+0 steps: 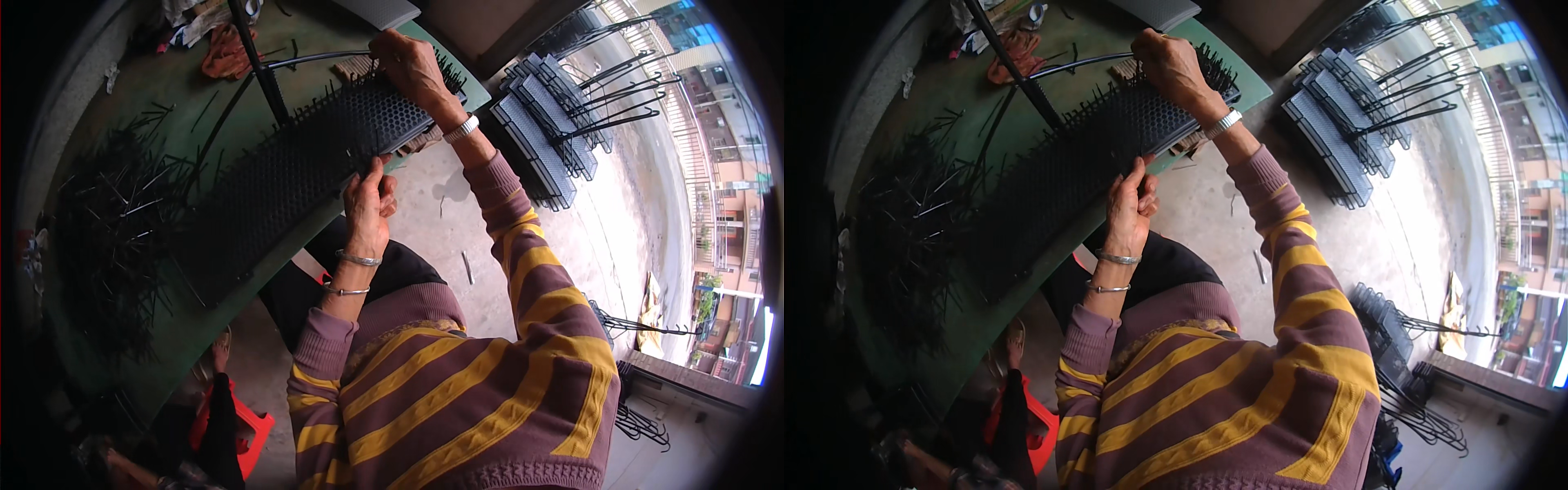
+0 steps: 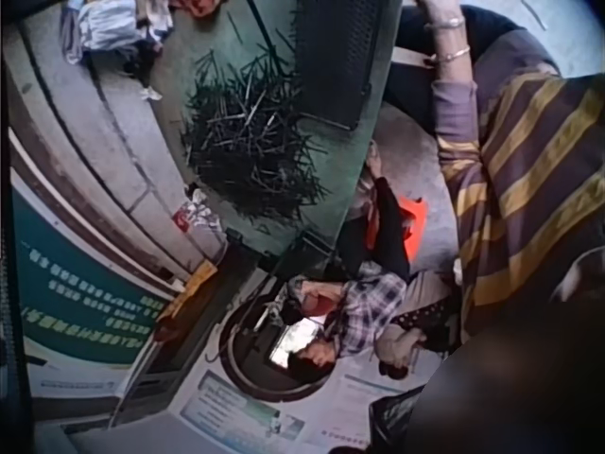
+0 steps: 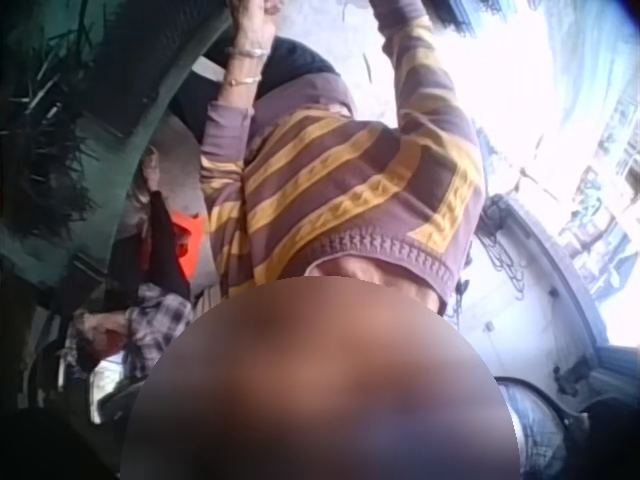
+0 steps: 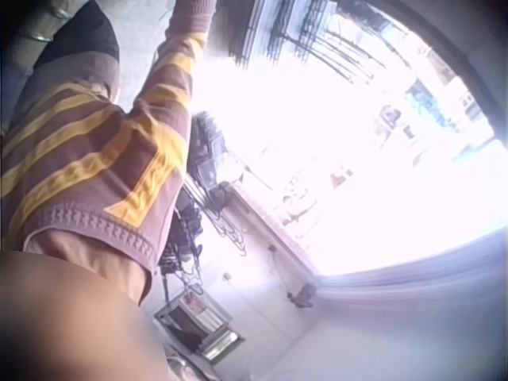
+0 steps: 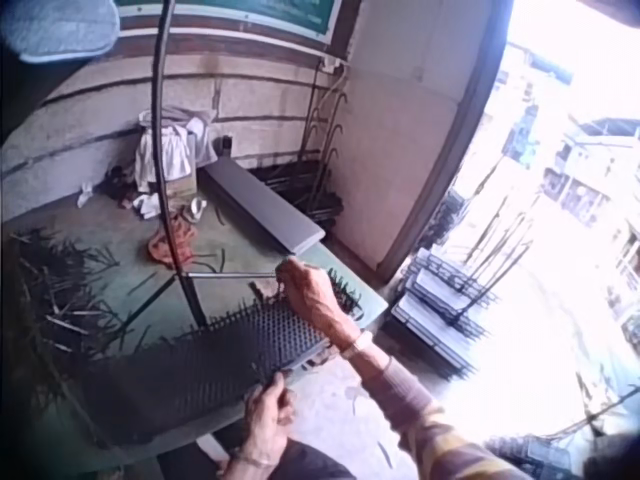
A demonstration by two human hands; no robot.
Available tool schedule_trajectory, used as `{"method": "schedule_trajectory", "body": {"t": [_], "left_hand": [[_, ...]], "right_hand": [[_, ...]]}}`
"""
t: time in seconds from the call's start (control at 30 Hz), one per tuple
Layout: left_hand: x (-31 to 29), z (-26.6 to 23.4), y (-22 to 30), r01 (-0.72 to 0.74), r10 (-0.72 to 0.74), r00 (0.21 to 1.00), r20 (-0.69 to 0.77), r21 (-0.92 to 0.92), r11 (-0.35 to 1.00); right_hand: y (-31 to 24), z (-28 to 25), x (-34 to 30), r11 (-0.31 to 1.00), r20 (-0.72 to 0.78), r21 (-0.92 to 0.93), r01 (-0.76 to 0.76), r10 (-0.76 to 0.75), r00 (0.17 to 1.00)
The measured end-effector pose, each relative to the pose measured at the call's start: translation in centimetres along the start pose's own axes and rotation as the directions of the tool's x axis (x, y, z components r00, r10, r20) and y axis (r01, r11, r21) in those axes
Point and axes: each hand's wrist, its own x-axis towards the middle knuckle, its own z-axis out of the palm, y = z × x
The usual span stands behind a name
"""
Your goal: Manually inserting metal wires or pins into a base frame to assemble industrial components.
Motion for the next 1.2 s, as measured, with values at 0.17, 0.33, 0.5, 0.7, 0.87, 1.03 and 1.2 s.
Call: {"method": "schedule_trajectory", "body": {"t": [0.17, 0.33, 0.5, 0.7, 0.87, 1.03, 1.2], "left_hand": [[-0.2, -0.3, 0.4, 0.007, -0.007, 1.000, 0.004, 0.026, 1.000], [-0.3, -0.2, 0.4, 0.005, -0.005, 1.000, 0.004, 0.031, 1.000], [-0.5, 0.0, 0.8, -0.009, 0.009, 1.000, 0.004, 0.029, 1.000], [-0.3, -0.4, 0.5, -0.012, 0.011, 1.000, 0.019, 0.037, 0.999], [-0.5, -0.2, 0.6, -0.002, 0.002, 1.000, -0.026, 0.013, 1.000], [-0.6, 0.3, 0.8, -0.021, 0.021, 0.999, -0.029, 0.022, 1.000], [-1.0, -0.1, 1.2, -0.048, 0.049, 0.998, -0.044, 0.027, 0.998]], "right_hand": [[-0.5, 0.3, -0.7, 0.991, -0.078, -0.136, -0.009, -0.002, 0.997], [-0.4, 1.2, -1.6, 0.958, -0.047, -0.279, -0.066, 0.055, 0.997], [-1.4, 0.9, -1.5, 0.870, -0.040, -0.492, -0.024, 0.004, 0.999], [-1.4, 0.6, -1.9, 0.872, -0.077, -0.473, -0.127, 0.103, 0.992], [-1.7, 0.7, -2.0, 0.885, -0.032, -0.455, -0.097, 0.092, 0.995], [-0.2, 1.5, -1.6, 0.840, 0.049, -0.530, -0.119, 0.170, 0.984], [-3.6, -1.9, -3.0, 0.952, 0.050, -0.248, -0.181, 0.199, 0.979]]}}
